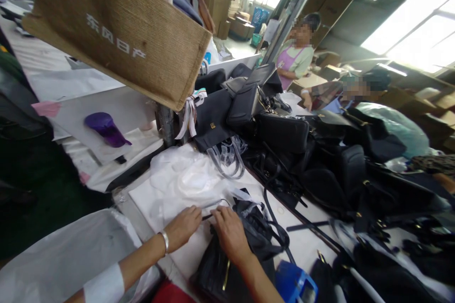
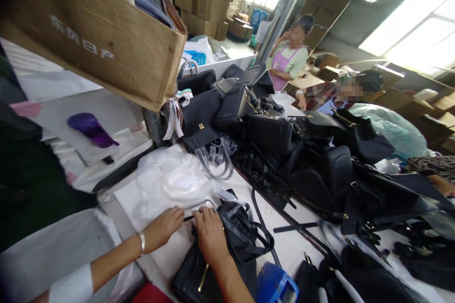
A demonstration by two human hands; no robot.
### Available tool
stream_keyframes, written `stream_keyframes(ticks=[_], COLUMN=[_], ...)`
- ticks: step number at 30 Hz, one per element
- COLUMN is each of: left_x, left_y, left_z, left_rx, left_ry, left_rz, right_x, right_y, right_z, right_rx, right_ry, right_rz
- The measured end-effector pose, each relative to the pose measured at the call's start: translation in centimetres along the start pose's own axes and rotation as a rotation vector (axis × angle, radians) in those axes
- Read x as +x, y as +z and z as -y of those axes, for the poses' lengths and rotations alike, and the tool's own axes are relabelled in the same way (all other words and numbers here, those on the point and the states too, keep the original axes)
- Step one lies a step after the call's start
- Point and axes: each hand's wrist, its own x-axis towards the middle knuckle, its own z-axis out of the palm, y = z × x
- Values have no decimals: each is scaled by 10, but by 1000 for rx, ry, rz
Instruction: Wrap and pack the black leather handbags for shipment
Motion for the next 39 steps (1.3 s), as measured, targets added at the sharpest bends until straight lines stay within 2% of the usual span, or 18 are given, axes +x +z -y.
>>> stream_keyframes(ticks=[2, 5, 7, 9, 11, 13, 16, 21, 28, 39], left_x=[3, 8, 10, 10, 8, 5, 0, -2, -1, -4], left_y=[-17, -38, -46, -50, -49, -45, -36, -27, -34, -44], left_z=[-12, -31, -40, -44, -44, -41, -42, -56, -69, -75], left_rx=[182, 385, 261, -10, -304, -551, -828, -1069, -1108, -1114], left_ry=[64, 181, 150, 15, -153, -303, -442, -459, -427, -397], left_rz=[-76, -165, -216, -302, -362, -326, -180, -69, 35, 156], right_x=[8, 20, 21, 15, 3, -14, -36, -53, -58, -70], right_y=[-5, -16, -27, -37, -46, -52, -60, -81, -87, -92], right_z=[5, 12, 13, 10, 0, -10, -17, 0, 1, 4], right_rx=[-96, -180, -197, -158, 2, 284, 609, 680, 772, 818], right_ry=[-54, -39, -31, -5, 87, 225, 340, 357, 378, 312], right_rz=[-42, -22, 22, 30, 26, 16, -48, -93, -159, -52])
